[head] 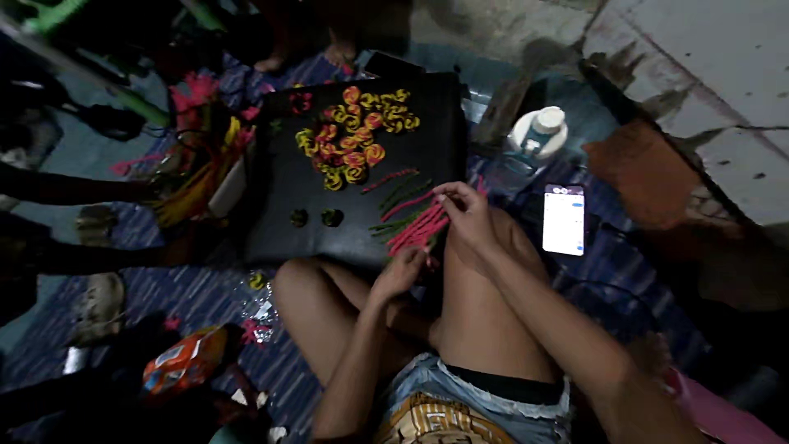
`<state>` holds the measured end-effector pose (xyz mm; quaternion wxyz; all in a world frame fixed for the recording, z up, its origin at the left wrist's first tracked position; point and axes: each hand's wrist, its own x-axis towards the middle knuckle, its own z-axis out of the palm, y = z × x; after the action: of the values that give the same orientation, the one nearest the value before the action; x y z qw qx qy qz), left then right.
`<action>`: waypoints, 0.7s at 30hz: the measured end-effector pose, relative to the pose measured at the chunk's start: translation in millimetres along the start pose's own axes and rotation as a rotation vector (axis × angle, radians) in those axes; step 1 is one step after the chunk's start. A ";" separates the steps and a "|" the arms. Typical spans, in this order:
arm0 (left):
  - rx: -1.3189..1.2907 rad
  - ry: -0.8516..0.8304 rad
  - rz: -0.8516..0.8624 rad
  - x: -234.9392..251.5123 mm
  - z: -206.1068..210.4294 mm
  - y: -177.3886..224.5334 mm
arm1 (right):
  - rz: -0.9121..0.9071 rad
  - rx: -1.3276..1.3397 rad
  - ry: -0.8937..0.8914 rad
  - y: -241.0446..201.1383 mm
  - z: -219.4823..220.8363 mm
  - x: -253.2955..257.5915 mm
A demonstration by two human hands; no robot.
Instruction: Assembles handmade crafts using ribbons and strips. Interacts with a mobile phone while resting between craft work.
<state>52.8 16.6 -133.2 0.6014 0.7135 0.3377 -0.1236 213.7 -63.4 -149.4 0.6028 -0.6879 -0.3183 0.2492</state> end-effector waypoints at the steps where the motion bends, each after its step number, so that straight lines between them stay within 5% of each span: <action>1: 0.044 -0.009 -0.025 4.6 2.9 -4.8 | -0.006 -0.157 -0.118 -0.2 2.4 5.3; 6: -0.043 0.127 0.001 13.5 4.8 -14.7 | -0.292 -0.700 -0.526 4.5 40.5 46.4; 11: -0.104 0.151 0.067 27.9 -12.5 -18.4 | -0.212 -0.821 -0.669 19.7 56.2 66.3; 15: -0.129 0.117 0.065 28.7 -19.9 -20.1 | -0.111 -0.640 -0.598 14.5 38.6 63.1; 21: -0.271 0.221 0.281 13.0 -15.9 -15.8 | 0.006 -0.050 0.006 -4.9 19.6 45.8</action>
<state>48.8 36.7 -149.1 0.6624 0.6755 0.3122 0.0866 229.7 -16.0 -145.5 0.5857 -0.7045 -0.3203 0.2409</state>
